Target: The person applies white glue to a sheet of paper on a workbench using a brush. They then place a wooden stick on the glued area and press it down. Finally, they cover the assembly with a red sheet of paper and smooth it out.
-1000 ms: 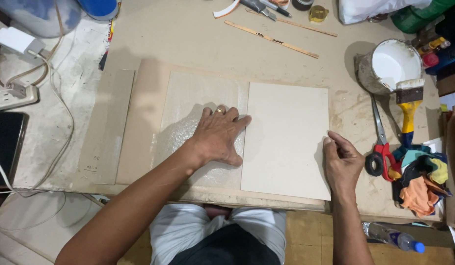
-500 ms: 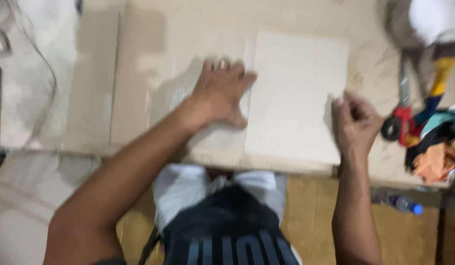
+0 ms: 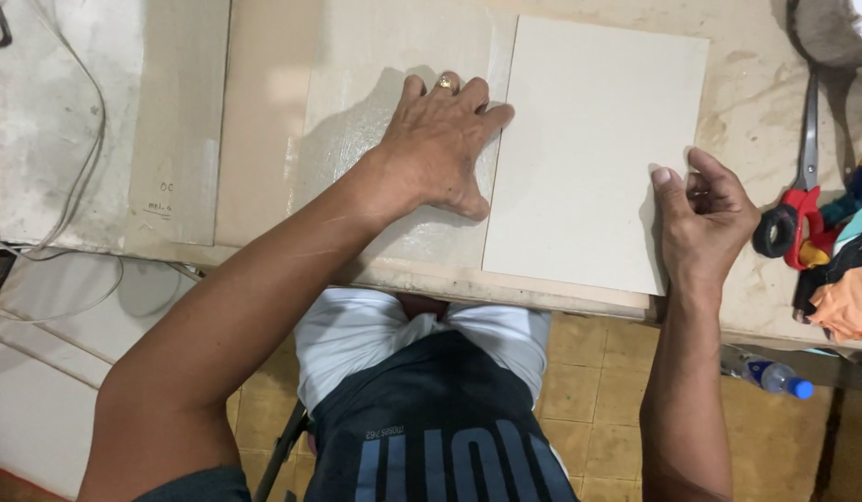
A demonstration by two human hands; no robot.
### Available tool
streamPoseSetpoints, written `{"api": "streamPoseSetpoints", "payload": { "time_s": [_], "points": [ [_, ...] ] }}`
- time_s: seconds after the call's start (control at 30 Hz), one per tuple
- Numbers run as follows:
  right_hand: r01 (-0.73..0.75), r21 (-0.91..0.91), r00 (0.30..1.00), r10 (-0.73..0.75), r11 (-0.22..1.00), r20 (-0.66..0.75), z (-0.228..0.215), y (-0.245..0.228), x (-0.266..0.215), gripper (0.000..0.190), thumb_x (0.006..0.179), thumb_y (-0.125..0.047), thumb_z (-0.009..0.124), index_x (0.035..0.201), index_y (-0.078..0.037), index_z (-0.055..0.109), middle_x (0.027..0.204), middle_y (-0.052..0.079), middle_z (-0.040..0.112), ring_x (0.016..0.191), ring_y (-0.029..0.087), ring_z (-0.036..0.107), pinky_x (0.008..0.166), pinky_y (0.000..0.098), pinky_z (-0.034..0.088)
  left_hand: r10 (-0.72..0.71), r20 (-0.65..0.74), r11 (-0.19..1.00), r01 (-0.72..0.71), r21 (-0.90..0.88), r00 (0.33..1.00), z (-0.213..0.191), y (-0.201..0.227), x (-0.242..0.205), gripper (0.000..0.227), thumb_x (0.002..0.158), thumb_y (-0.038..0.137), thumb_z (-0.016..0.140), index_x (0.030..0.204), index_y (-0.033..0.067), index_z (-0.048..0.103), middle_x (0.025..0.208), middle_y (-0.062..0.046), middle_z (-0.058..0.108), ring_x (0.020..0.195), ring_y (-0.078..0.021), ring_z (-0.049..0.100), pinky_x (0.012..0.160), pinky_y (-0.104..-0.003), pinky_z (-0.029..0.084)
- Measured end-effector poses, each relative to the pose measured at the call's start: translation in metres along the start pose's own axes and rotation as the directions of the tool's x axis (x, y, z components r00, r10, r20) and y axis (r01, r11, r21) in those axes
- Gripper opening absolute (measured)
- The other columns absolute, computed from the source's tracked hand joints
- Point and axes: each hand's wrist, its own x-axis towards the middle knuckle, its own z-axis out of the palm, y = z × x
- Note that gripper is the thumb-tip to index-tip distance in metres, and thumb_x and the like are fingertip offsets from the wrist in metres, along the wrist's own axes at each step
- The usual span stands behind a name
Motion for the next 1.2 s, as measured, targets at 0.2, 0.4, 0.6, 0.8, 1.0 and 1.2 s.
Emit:
{"api": "streamPoseSetpoints", "payload": {
  "time_s": [0.2,0.4,0.6,0.8,1.0,1.2],
  "points": [
    [-0.016,-0.037,0.999,0.015,0.999,-0.031,0.004,-0.005,-0.004,0.037,0.104,-0.015,0.085,0.133,0.001,0.070,0.096,0.000,0.063,0.080,0.005,0.056,0.070,0.0169,0.049,0.003,-0.005,1.000,-0.003,-0.001,1.000,0.001,-0.001,0.003,0.097,0.048,0.052,0.083,0.135,0.0214,0.053,0.123,-0.007,0.051,0.113,-0.0327,0.048,0.091,-0.049,0.033],
    [-0.002,-0.027,0.999,0.001,1.000,-0.038,0.006,-0.006,-0.005,0.036,0.104,-0.015,0.085,0.132,0.003,0.070,0.091,0.000,0.060,0.078,0.006,0.053,0.072,0.0189,0.049,0.022,-0.047,1.000,-0.022,0.001,0.999,0.005,-0.003,0.003,0.096,0.048,0.057,0.082,0.132,0.0196,0.054,0.121,-0.007,0.053,0.111,-0.0330,0.048,0.089,-0.050,0.033],
    [-0.005,-0.054,0.999,0.003,0.999,-0.037,0.006,-0.009,-0.007,0.039,0.105,-0.018,0.085,0.133,0.004,0.070,0.092,0.000,0.061,0.079,0.006,0.054,0.072,0.0185,0.050,0.027,-0.046,1.000,-0.027,-0.005,0.999,0.006,-0.003,0.002,0.096,0.048,0.055,0.082,0.132,0.0190,0.054,0.120,-0.007,0.052,0.111,-0.0326,0.048,0.089,-0.050,0.033],
    [0.014,-0.182,0.998,-0.024,0.983,-0.050,0.004,-0.012,-0.002,0.032,0.104,-0.015,0.076,0.129,0.004,0.071,0.088,0.002,0.057,0.078,0.010,0.050,0.068,0.0262,0.046,0.027,-0.101,0.995,-0.017,0.096,0.995,-0.005,-0.004,0.002,0.119,0.052,0.074,0.083,0.152,0.0246,0.042,0.140,-0.013,0.048,0.126,-0.0395,0.045,0.102,-0.062,0.031],
    [-0.154,-0.086,0.983,0.144,0.984,-0.115,0.008,-0.013,-0.002,0.039,0.092,-0.013,0.086,0.127,-0.002,0.074,0.081,0.011,0.068,0.067,0.015,0.052,0.061,0.0290,0.043,0.066,-0.013,0.976,-0.067,-0.207,0.998,-0.042,0.007,-0.020,0.099,0.058,0.031,0.085,0.148,0.0055,0.055,0.126,-0.023,0.064,0.112,-0.0402,0.057,0.094,-0.054,0.037],
    [-0.167,-0.095,0.981,0.155,0.981,-0.117,0.009,-0.017,-0.002,0.039,0.093,-0.012,0.087,0.127,0.000,0.073,0.084,0.015,0.071,0.066,0.016,0.053,0.059,0.0295,0.045,0.051,0.052,0.976,-0.038,-0.213,0.997,-0.045,0.008,-0.021,0.100,0.057,0.031,0.079,0.150,0.0050,0.052,0.127,-0.022,0.063,0.111,-0.0378,0.056,0.094,-0.051,0.037]
  ]
}}
